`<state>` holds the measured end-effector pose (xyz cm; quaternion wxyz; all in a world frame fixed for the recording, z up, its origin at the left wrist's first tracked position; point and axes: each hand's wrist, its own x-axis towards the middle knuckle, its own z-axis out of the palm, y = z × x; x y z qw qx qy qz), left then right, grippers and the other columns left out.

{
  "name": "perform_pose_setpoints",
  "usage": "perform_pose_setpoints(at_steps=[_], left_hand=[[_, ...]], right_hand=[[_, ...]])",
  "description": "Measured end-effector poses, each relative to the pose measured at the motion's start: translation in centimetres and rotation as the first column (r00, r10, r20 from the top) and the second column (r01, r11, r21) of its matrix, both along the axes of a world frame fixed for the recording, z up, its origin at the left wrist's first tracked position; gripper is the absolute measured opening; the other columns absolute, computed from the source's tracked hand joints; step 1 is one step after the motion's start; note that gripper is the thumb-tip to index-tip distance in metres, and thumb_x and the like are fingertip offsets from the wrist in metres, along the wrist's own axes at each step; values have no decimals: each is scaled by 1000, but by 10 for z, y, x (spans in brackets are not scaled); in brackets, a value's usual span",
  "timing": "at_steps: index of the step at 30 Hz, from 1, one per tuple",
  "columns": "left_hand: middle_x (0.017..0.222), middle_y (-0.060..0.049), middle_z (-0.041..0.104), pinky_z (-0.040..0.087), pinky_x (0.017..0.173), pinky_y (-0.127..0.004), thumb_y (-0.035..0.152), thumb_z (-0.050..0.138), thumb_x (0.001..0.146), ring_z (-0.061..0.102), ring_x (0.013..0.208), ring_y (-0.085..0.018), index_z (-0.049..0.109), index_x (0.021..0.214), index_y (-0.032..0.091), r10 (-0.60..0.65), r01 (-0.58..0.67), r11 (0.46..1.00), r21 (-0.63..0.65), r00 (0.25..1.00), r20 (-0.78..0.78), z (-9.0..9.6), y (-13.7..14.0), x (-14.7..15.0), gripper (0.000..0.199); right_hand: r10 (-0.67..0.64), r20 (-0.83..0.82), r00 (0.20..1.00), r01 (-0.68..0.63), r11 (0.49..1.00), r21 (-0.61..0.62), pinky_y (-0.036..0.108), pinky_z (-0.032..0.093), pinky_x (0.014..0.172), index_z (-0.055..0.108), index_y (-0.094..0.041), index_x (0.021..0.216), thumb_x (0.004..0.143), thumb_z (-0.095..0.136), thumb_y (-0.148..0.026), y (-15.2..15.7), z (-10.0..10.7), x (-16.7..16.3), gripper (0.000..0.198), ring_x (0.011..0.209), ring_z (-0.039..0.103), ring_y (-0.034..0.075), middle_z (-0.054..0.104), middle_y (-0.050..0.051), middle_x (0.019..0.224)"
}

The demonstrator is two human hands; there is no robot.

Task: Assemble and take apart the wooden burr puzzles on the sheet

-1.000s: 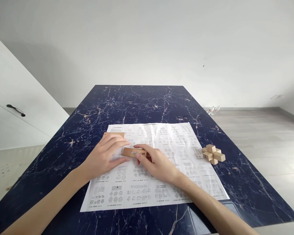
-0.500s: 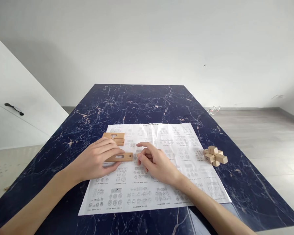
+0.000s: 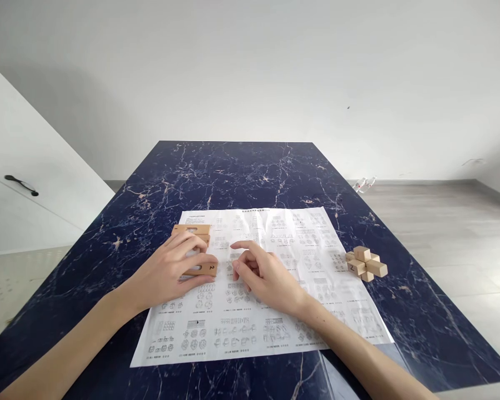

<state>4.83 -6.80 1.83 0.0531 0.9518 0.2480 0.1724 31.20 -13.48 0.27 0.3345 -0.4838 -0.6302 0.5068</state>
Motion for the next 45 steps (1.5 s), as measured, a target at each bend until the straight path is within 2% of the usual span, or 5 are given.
perform_pose_setpoints(at_steps=[10, 21, 29, 37, 45], left_hand=[[120, -11, 61, 51, 99, -53, 41, 69, 99, 55, 117, -32, 76, 112, 26, 96, -96, 995, 11, 995, 12, 3, 14, -18, 21], [155, -18, 50, 43, 120, -64, 59, 69, 96, 46, 147, -41, 39, 151, 23, 448, -450, 893, -25, 881, 151, -23, 4, 19, 72], [160, -23, 51, 34, 129, -65, 48, 57, 104, 48, 153, -38, 30, 155, 16, 472, -471, 882, -28, 878, 86, -31, 9, 24, 66], [147, -20, 65, 23, 135, -60, 44, 51, 105, 69, 130, -31, 36, 151, 12, 472, -467, 878, -103, 881, 28, -22, 15, 20, 58], [159, -18, 56, 34, 130, -58, 44, 50, 105, 59, 144, -35, 33, 157, 16, 429, -426, 895, -133, 903, -5, -15, 20, 12, 62]], right_hand=[[4, 31, 1000, -3, 1000, -23, 31, 49, 57, 54, -22, 138, 108, 50, -38, -2, 3, -1, 35, 62, 58, 14, 71, 2, 89], [10, 38, 999, -10, 1000, 1, 30, 48, 56, 55, -23, 138, 108, 50, -37, -1, 2, -1, 34, 62, 58, 14, 70, 1, 87], [7, 56, 998, -6, 1000, -15, 31, 50, 55, 55, -22, 136, 107, 50, -39, 0, 4, -1, 34, 62, 59, 15, 71, 3, 88], [20, 68, 997, -19, 1000, -16, 31, 50, 57, 54, -22, 139, 109, 48, -39, -1, 2, -1, 35, 63, 59, 15, 71, 3, 89], [20, 79, 997, -18, 1000, -21, 31, 49, 56, 55, -23, 138, 107, 50, -38, -2, 3, 0, 35, 62, 59, 15, 71, 3, 89]])
